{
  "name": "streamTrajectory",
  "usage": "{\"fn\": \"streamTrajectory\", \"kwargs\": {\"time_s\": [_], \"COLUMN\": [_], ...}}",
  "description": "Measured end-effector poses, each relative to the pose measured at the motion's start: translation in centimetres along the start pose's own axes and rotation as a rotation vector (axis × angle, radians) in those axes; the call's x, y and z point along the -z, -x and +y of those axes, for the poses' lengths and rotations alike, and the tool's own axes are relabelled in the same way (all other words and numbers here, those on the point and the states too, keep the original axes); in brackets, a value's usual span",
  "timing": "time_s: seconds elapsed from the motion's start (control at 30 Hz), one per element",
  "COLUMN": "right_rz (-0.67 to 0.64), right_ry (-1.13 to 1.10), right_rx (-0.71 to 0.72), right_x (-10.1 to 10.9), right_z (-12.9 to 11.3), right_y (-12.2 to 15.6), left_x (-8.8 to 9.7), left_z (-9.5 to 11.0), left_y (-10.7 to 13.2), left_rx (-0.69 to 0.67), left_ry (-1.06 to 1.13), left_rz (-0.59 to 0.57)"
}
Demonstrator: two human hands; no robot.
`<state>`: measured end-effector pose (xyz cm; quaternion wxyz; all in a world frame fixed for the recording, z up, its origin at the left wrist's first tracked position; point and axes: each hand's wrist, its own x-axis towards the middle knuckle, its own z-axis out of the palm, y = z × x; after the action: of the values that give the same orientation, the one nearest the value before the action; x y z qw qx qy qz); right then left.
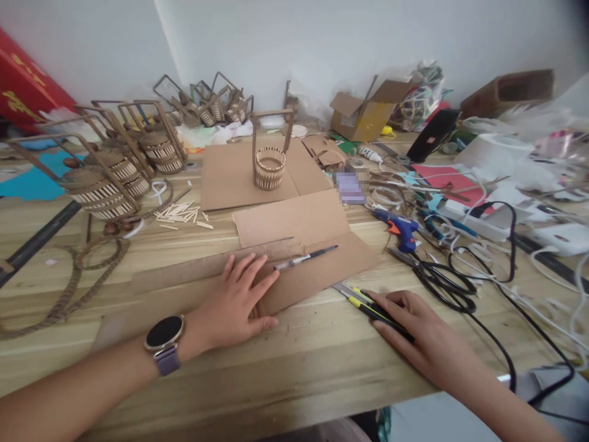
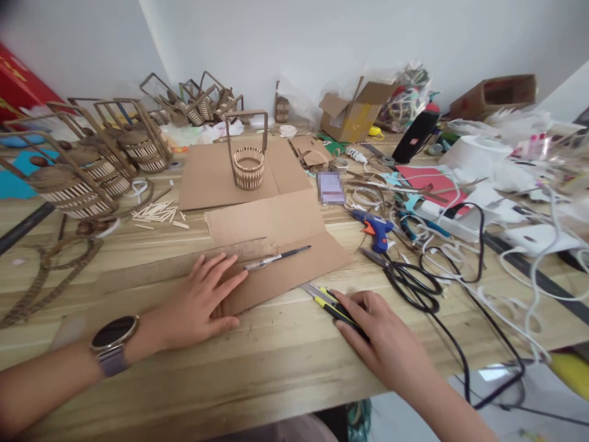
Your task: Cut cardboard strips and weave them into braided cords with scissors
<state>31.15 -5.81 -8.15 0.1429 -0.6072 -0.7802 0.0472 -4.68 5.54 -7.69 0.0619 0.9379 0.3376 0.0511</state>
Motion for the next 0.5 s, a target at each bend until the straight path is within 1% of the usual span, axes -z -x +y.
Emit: {"fn": "streamTrajectory", "kwargs": {"time_s": [0.07, 0.13, 0.3, 0.4, 0.5], "right_rz": [0.008, 0.02, 0.019, 0.004, -0.015], "right_ry": [0.009, 0.023, 0.044, 0.042, 0.035], "right_rx": [0.005, 0.001, -0.037, -0.062, -0.059], "right_x": [0.0, 0.1, 0.7, 1.0, 1.1], "right_z": [0.2, 0.4, 1.2, 1.5, 1.5], "right_y": [-0.4, -0.9, -1.7, -2.2, -2.7], "left_x": [0.1, 0.3, 0.4, 0.2, -0.2], "left_z": [0.1, 0.5, 1.0, 1.0, 0.9], "left_y": [-0.2, -1.1, -3.5, -4.0, -4.0], "left_rx": [0.002, -0.002, -0.002, -0.012, -0.022], "left_ry": [0.0, 0.014, 0.067, 0.082, 0.084], "left_rz": [-0.042, -0.065, -0.05, -0.044, -0.025]}}
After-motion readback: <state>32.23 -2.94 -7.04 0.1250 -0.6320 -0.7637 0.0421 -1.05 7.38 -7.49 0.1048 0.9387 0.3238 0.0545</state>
